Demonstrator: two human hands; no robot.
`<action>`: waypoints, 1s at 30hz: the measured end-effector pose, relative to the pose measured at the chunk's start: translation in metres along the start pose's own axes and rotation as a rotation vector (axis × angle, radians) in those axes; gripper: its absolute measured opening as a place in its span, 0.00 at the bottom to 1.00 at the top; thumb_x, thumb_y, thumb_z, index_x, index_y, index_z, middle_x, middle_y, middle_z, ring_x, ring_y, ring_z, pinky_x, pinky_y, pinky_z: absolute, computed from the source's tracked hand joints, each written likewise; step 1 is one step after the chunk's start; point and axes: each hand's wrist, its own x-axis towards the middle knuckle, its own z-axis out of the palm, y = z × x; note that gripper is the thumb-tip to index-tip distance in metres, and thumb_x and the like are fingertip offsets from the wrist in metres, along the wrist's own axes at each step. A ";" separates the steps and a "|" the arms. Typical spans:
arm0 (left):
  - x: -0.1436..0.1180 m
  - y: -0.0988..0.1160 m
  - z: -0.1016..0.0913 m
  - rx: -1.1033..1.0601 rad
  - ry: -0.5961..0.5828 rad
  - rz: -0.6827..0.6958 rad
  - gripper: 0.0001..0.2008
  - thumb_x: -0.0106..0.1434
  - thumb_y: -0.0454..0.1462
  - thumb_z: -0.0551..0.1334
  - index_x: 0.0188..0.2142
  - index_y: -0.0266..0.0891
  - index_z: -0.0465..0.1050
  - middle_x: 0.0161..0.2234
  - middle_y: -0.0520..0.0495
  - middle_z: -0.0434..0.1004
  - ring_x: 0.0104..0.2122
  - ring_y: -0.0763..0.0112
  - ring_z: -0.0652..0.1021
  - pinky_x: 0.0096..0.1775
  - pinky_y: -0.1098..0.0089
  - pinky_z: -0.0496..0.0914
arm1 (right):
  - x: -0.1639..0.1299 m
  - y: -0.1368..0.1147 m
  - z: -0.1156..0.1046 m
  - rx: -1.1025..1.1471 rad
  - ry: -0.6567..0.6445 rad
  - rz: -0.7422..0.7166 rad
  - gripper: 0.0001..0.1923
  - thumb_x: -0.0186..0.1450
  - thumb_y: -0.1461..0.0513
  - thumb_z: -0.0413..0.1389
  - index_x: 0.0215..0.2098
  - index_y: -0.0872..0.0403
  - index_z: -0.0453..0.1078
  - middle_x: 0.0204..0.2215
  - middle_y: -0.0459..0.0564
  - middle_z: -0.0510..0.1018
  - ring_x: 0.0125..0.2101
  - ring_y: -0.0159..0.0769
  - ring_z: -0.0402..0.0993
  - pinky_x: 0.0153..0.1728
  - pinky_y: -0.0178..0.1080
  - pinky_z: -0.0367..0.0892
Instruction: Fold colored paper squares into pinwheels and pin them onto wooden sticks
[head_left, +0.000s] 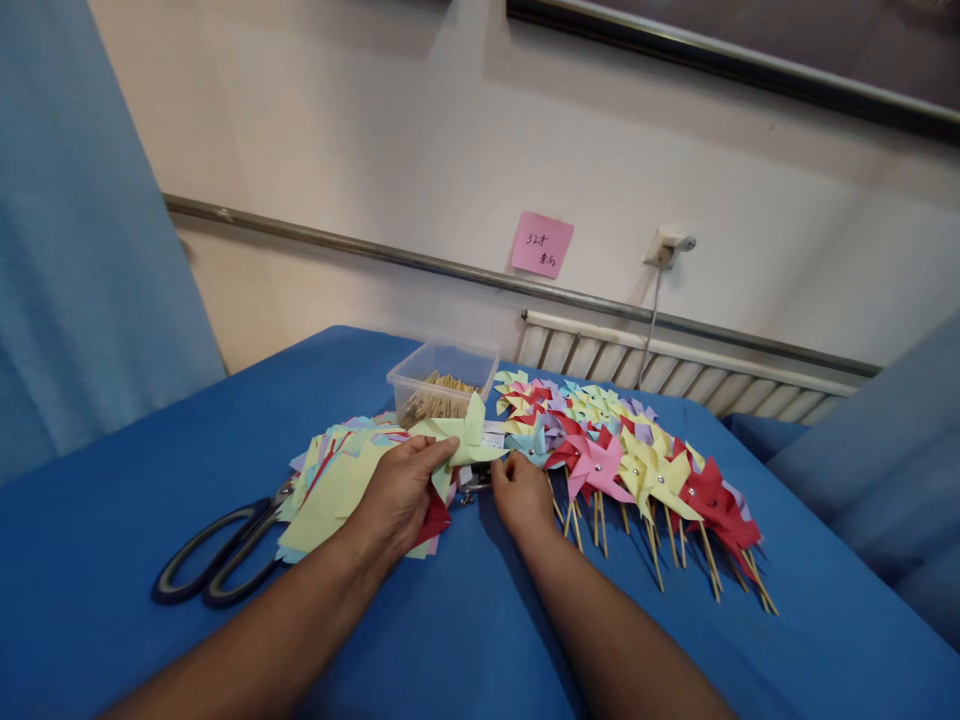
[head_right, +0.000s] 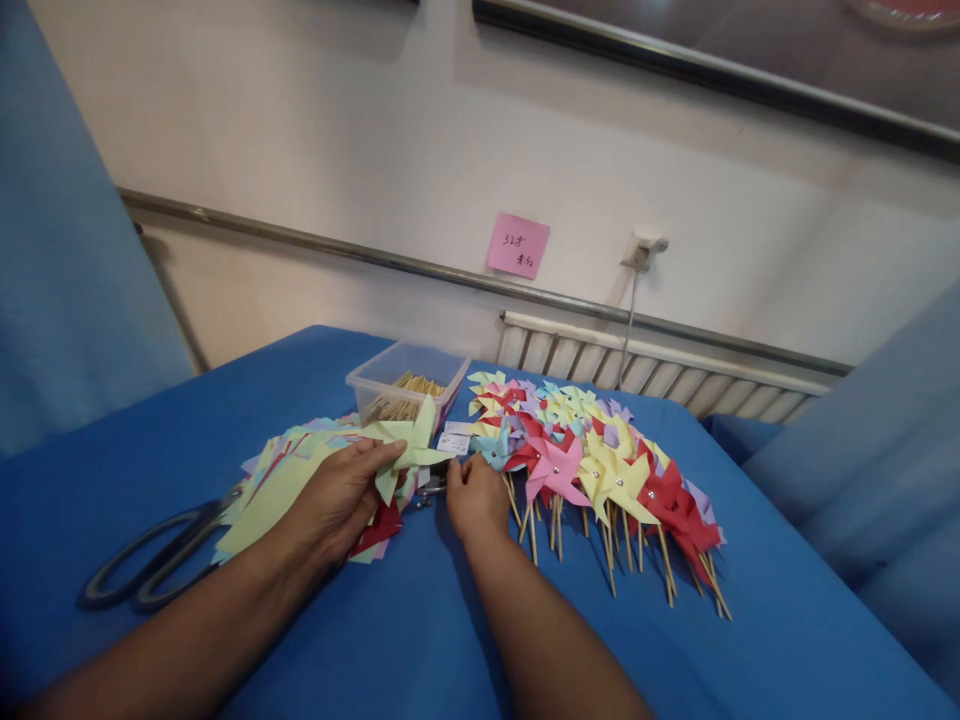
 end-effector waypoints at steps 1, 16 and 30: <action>0.000 0.000 0.000 0.001 -0.001 -0.001 0.07 0.49 0.32 0.69 0.23 0.33 0.72 0.19 0.50 0.76 0.20 0.73 0.74 0.26 0.73 0.70 | -0.003 0.001 -0.001 0.011 -0.002 -0.014 0.15 0.65 0.54 0.47 0.25 0.52 0.67 0.21 0.47 0.75 0.25 0.37 0.70 0.23 0.34 0.53; -0.004 0.003 0.003 0.002 -0.043 -0.010 0.07 0.47 0.34 0.69 0.24 0.33 0.73 0.20 0.49 0.77 0.21 0.72 0.75 0.29 0.73 0.69 | -0.035 -0.009 -0.013 -0.014 -0.253 -0.488 0.13 0.63 0.65 0.52 0.43 0.48 0.73 0.39 0.48 0.75 0.39 0.35 0.73 0.40 0.34 0.64; -0.003 0.003 0.003 0.008 -0.035 -0.012 0.07 0.48 0.33 0.69 0.24 0.34 0.72 0.18 0.49 0.77 0.18 0.72 0.74 0.25 0.72 0.68 | -0.027 0.003 -0.013 0.035 -0.270 -0.320 0.06 0.61 0.67 0.53 0.34 0.53 0.71 0.32 0.48 0.76 0.34 0.35 0.72 0.35 0.33 0.63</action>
